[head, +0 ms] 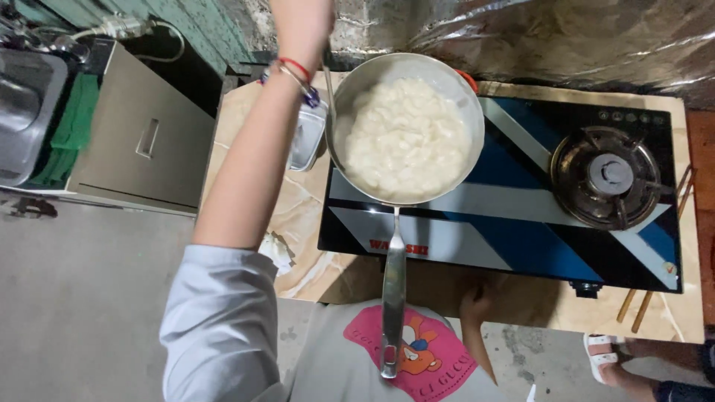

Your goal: The person stirs a thick, white, porridge-like mixture in a metal pan on a portable gas stove using a metal spatula. The person continuously mixes the contents to prevent sticking while the mixture simmers.

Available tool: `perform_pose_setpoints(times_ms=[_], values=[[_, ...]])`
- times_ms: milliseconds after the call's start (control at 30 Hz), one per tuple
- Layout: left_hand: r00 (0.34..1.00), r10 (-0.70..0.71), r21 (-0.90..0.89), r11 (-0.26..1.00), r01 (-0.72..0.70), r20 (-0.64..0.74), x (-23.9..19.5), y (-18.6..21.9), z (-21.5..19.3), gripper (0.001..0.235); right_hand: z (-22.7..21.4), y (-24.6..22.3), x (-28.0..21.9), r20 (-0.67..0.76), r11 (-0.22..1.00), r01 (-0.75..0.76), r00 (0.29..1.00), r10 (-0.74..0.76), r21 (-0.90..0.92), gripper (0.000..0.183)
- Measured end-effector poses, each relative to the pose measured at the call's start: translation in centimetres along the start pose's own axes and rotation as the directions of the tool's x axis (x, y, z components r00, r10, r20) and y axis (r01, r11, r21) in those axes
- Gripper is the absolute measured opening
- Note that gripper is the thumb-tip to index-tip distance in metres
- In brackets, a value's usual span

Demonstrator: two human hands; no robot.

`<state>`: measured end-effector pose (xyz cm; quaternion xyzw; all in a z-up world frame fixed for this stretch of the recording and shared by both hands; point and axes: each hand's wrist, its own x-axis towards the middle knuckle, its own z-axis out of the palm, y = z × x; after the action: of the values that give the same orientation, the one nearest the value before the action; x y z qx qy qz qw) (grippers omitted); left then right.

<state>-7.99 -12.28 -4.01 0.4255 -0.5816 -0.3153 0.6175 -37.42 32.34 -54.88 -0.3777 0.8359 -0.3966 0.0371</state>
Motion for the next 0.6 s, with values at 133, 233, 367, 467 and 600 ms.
perform_pose_setpoints(times_ms=[133,233,367,467,600], values=[[0.932,-0.343,-0.263,0.915,0.305,-0.114,1.0,-1.5,-0.7,0.047,-0.3,-1.4,0.2,0.007,0.993,-0.057,0.998,0.057,0.108,0.028],[0.825,-0.551,-0.436,0.778,0.453,-0.127,1.6,-2.6,-1.6,0.045,-1.5,-3.7,0.3,0.080,0.976,-0.101,0.993,0.087,0.193,0.032],[0.800,-0.568,-0.455,0.774,0.440,-0.192,-3.9,-2.6,-2.9,0.048,-0.5,-1.7,0.4,-0.042,0.995,0.094,0.995,-0.093,0.025,0.020],[0.712,-0.621,-0.702,0.664,0.257,-0.328,-7.9,-1.0,-2.0,0.050,0.0,0.0,-0.2,0.030,0.996,-0.085,0.996,0.085,-0.005,0.032],[0.809,-0.473,-0.726,0.683,0.087,-0.349,-11.6,1.8,-0.4,0.055,-0.2,-0.6,-0.1,0.098,0.990,-0.128,0.988,0.121,0.065,0.033]])
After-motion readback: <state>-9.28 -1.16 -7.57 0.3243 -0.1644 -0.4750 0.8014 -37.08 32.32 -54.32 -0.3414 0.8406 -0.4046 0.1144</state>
